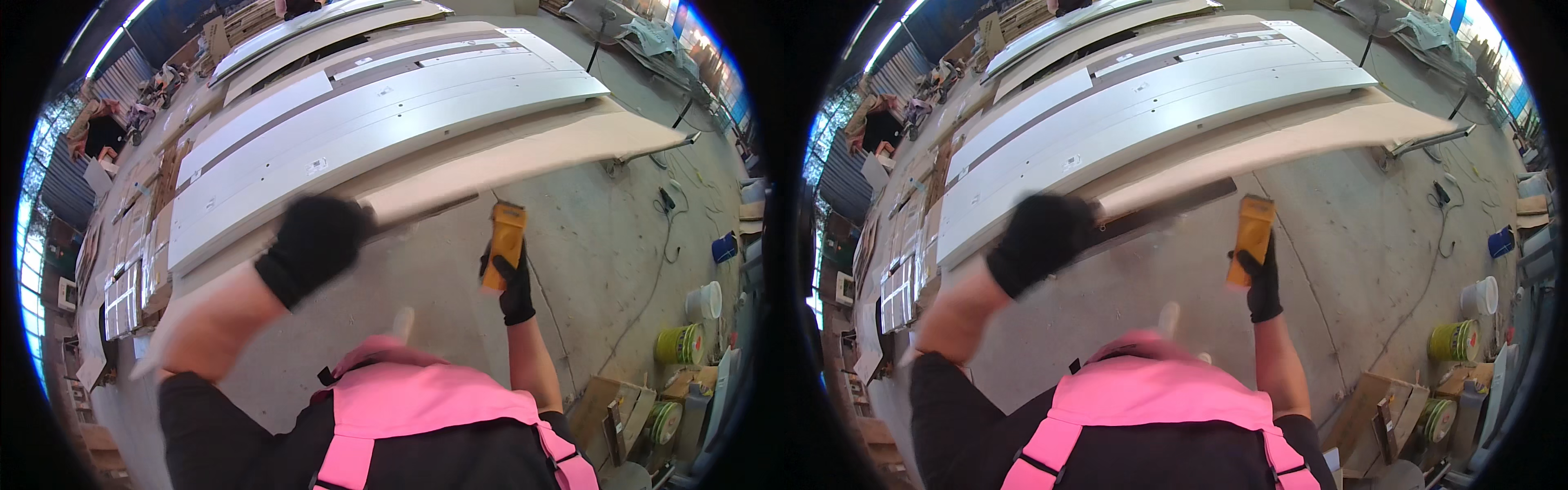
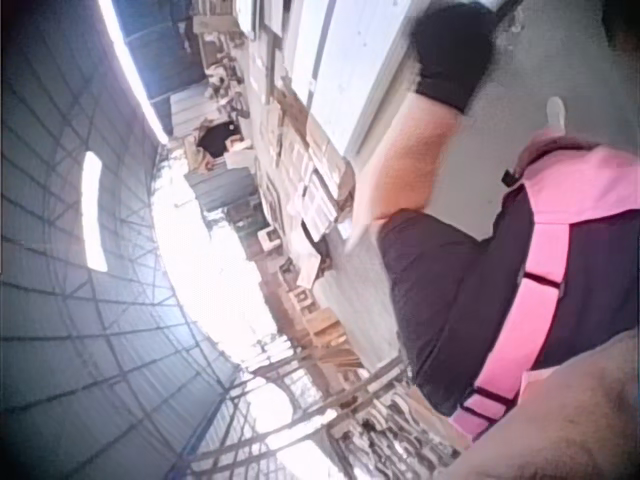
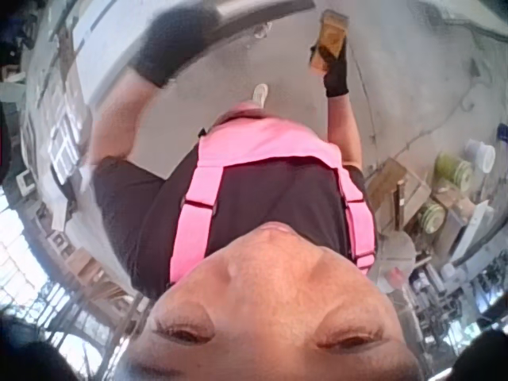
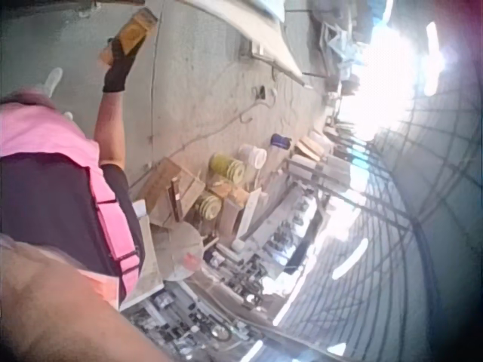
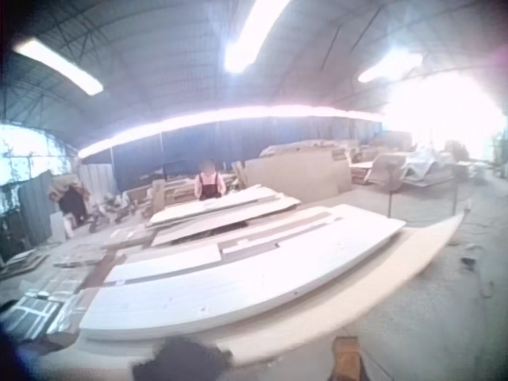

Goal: The person assembles flat-pack furniture components by cutting protective film from white panels with a utility knife, aligning parts, and securing them with tape. The person handles panels, cardboard, and tools throughout the process.

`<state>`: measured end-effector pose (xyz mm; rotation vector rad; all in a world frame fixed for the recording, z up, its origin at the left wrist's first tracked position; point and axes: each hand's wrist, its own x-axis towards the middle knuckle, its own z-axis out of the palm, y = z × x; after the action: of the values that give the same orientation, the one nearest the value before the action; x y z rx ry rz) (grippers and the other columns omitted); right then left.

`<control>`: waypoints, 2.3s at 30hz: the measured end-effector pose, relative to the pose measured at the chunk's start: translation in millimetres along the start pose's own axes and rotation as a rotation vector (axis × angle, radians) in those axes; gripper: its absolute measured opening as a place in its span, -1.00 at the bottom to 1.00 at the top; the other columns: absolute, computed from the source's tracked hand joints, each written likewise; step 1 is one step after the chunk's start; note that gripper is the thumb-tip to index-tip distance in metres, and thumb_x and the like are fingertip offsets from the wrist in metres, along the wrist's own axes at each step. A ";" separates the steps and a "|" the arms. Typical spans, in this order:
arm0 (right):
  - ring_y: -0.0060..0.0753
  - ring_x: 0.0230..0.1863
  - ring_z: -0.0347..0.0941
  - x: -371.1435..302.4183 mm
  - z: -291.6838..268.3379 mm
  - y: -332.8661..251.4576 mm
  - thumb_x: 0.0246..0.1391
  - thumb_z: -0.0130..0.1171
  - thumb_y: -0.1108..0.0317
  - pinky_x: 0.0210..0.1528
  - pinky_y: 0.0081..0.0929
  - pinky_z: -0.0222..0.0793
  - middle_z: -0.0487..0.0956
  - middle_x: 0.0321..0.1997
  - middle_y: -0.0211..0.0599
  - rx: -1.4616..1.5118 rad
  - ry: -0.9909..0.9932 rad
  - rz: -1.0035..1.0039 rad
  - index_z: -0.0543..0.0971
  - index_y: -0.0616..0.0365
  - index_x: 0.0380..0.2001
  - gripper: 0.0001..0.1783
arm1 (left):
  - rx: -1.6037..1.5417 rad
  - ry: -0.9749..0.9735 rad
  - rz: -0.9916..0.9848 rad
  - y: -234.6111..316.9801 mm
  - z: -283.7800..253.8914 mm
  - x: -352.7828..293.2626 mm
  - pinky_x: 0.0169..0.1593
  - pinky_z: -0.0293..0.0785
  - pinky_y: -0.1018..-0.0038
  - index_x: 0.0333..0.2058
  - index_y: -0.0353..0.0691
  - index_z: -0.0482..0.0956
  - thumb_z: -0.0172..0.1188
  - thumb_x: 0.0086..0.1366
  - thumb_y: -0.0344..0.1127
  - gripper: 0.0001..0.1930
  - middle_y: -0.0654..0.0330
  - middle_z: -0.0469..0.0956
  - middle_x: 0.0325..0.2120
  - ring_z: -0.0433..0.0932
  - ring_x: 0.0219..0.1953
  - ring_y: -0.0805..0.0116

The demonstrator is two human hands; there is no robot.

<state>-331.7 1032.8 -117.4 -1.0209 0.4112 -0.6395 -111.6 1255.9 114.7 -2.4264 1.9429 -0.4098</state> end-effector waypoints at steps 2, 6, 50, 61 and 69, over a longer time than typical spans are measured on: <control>-0.32 0.07 0.40 26.9 -1.6 -8.4 0.03 0.17 0.51 0.09 -0.37 0.38 0.39 0.13 -0.26 -0.124 0.148 -0.131 0.07 0.10 0.36 -0.17 | 0.089 0.104 0.032 -62.3 -23.8 29.7 -0.36 0.47 0.20 -0.44 -0.15 0.62 0.15 0.16 -0.21 -0.83 0.03 0.56 -0.55 0.55 -0.47 0.03; -0.22 0.26 0.22 116.0 15.0 -21.6 -0.04 0.25 0.48 0.24 -0.31 0.22 0.30 0.26 -0.22 -0.470 0.222 -0.508 0.07 0.18 0.35 -0.11 | 0.193 0.282 -0.123 -180.1 -45.8 99.1 -0.14 0.48 0.21 -0.27 -0.24 0.64 0.22 0.17 0.00 -0.62 -0.02 0.62 -0.31 0.58 -0.22 0.00; -0.02 0.32 0.21 465.1 45.1 -72.0 -0.01 0.18 0.49 0.38 -0.26 0.03 0.32 0.31 -0.06 -1.775 -0.497 -0.579 0.00 0.00 0.41 -0.07 | 0.175 -0.011 -1.503 -214.7 232.2 -71.9 0.38 -0.12 0.06 0.29 -0.39 0.10 -0.01 0.33 0.07 -0.25 -0.18 0.09 0.31 0.04 0.36 -0.10; 0.09 0.09 0.40 469.8 77.9 -73.7 -0.06 0.19 0.43 0.16 -0.15 0.27 0.51 0.05 0.03 -1.538 -0.412 -0.644 0.31 0.23 0.20 -0.32 | -0.327 0.067 -0.675 -235.6 270.2 127.0 0.43 -0.24 0.12 0.32 -0.40 0.03 0.09 0.24 0.04 -0.16 -0.18 -0.02 0.35 -0.07 0.40 -0.08; 0.09 0.32 0.16 417.4 12.0 -107.8 0.05 0.19 0.16 0.35 -0.06 0.01 0.27 0.31 0.04 -1.800 0.285 -0.696 0.24 0.27 0.26 -0.25 | -0.128 -0.058 -0.609 -249.1 264.0 133.5 0.43 -0.28 0.18 0.36 -0.29 -0.05 0.00 0.34 0.01 -0.23 -0.04 -0.02 0.38 -0.08 0.43 0.07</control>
<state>-44.4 724.2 -26.9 -2.8800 0.9330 -1.0081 207.9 1144.1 -72.3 -3.0397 1.2020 -0.2105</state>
